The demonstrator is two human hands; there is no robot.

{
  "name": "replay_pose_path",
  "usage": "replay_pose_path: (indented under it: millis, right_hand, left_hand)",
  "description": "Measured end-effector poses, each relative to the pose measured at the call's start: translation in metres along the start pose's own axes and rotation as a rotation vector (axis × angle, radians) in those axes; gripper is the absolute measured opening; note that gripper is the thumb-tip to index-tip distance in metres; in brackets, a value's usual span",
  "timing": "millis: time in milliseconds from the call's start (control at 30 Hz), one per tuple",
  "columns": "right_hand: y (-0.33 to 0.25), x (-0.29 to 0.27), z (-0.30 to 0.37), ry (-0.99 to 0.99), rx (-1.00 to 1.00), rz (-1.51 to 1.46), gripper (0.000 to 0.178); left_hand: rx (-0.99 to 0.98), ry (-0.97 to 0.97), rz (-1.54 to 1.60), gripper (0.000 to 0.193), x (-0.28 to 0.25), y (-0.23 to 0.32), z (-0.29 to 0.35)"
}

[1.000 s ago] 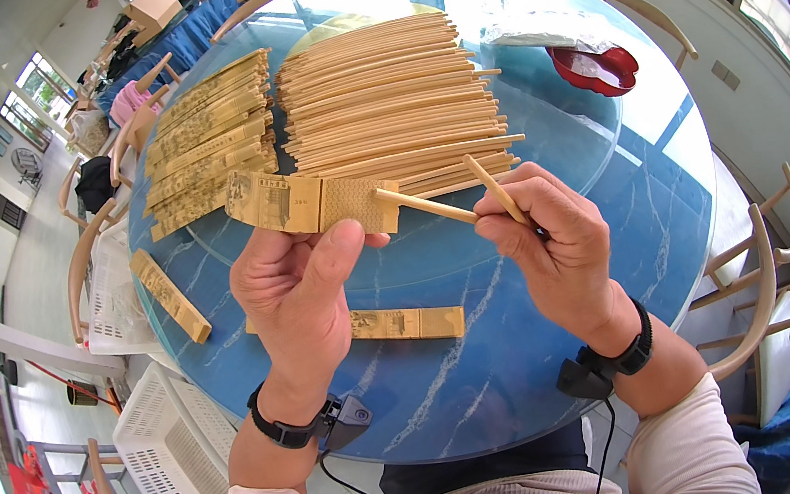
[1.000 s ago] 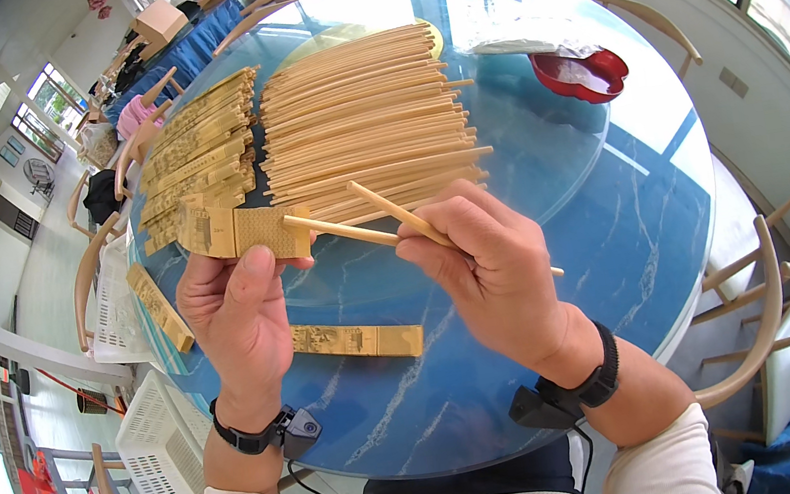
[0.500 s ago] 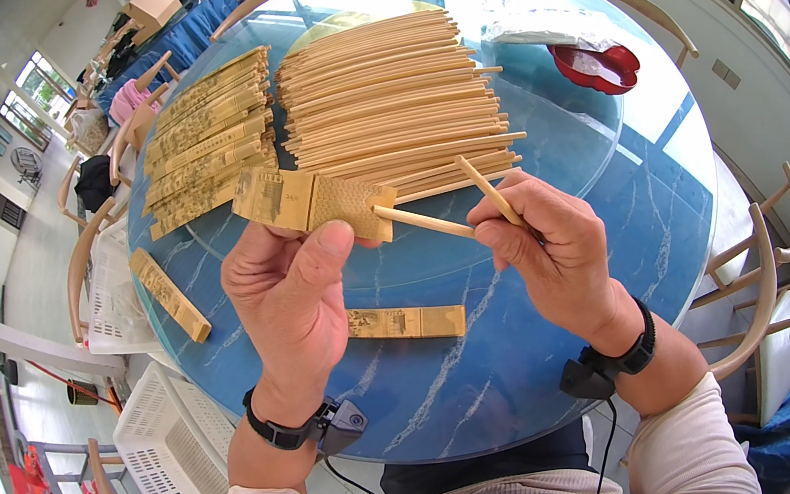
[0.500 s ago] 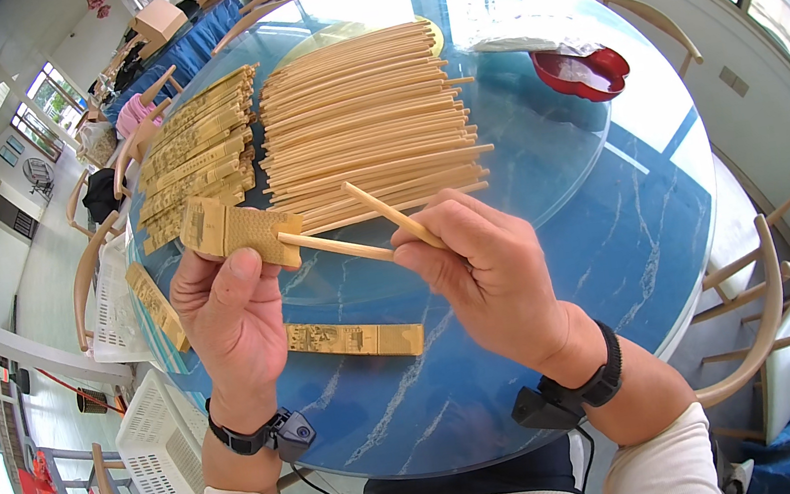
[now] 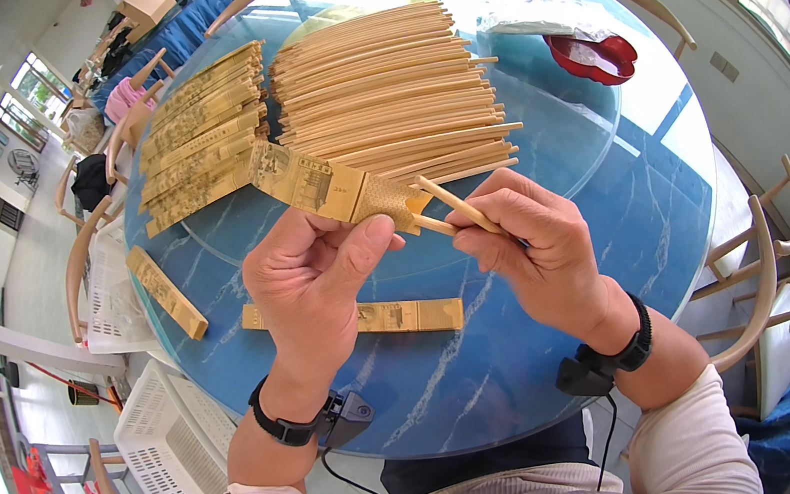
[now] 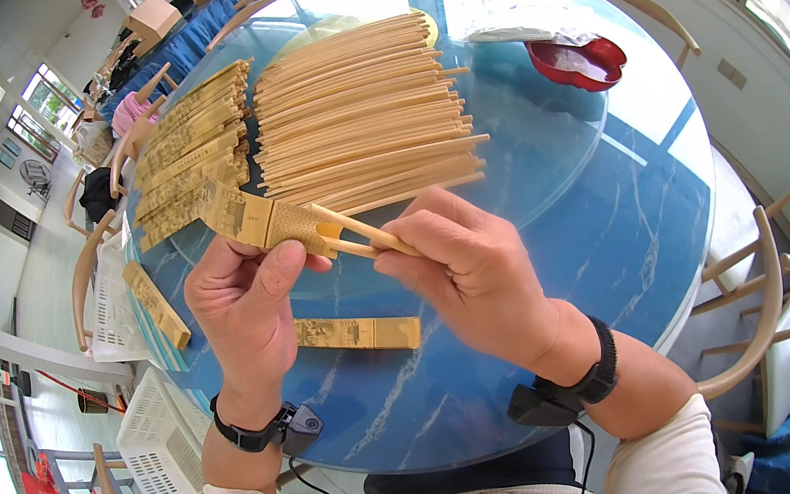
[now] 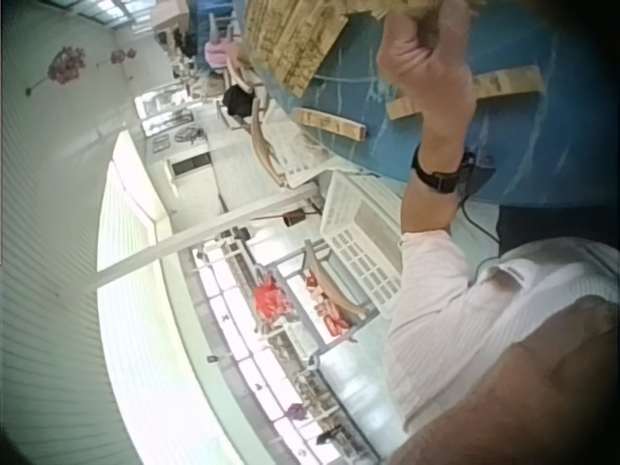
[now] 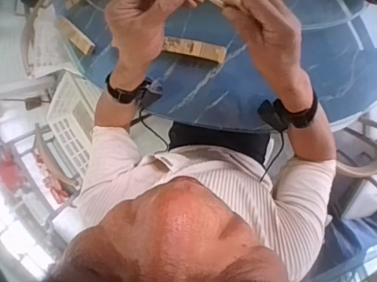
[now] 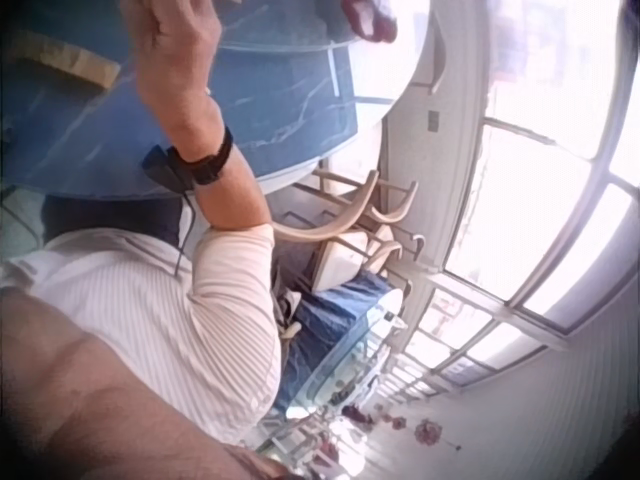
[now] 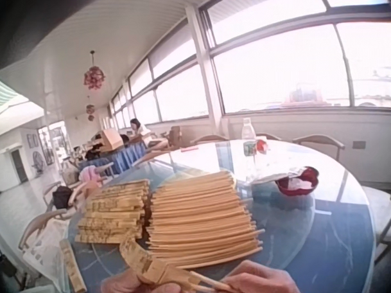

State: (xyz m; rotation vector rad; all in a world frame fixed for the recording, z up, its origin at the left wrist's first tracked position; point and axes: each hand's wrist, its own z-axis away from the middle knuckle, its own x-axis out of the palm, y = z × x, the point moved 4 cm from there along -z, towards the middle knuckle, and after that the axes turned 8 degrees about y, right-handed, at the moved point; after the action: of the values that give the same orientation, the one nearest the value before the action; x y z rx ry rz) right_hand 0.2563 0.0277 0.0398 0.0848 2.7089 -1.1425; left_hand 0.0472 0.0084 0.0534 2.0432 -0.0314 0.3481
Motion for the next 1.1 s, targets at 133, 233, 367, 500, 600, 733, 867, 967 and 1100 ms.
replay_pose_path:
  millis: [133, 233, 367, 500, 600, 733, 867, 967, 1100]
  right_hand:
    - [-0.003, 0.006, 0.003, -0.103, 0.039, 0.056, 0.02]
    - [0.002, 0.008, 0.006, -0.167, 0.037, 0.02, 0.028]
    - [0.001, 0.005, 0.005, -0.335, 0.385, -0.11, 0.047]
    - [-0.008, 0.0, 0.0, -0.401, 0.64, -0.265, 0.05]
    - [-0.007, -0.001, 0.0, -0.435, 0.661, -0.301, 0.052]
    - [0.001, 0.0, 0.002, -0.409, 0.697, -0.33, 0.047]
    - [0.007, 0.006, 0.004, -0.307, 0.553, -0.161, 0.051]
    - [0.002, 0.009, 0.0, -0.349, 0.651, -0.228, 0.074]
    - [0.004, 0.008, 0.002, -0.353, 0.639, -0.223, 0.086]
  left_hand:
    - [-0.01, 0.001, 0.059, 0.017, -0.001, -0.005, -0.001]
    - [0.007, -0.002, 0.131, 0.016, -0.002, -0.006, -0.004]
    - [0.015, -0.036, 0.187, 0.016, -0.006, -0.008, -0.006]
    - [0.012, -0.025, 0.247, 0.019, 0.001, -0.005, -0.003]
    - [-0.007, -0.088, 0.171, 0.021, 0.004, -0.002, -0.002]
    - [-0.073, -0.192, -0.037, 0.022, 0.004, -0.012, 0.004]
    - [-0.202, -0.303, -0.213, 0.022, 0.018, -0.02, 0.013]
    - [-0.283, -0.353, -0.301, 0.023, 0.021, -0.026, 0.019]
    - [-0.33, -0.345, -0.021, 0.033, 0.021, -0.032, 0.008]
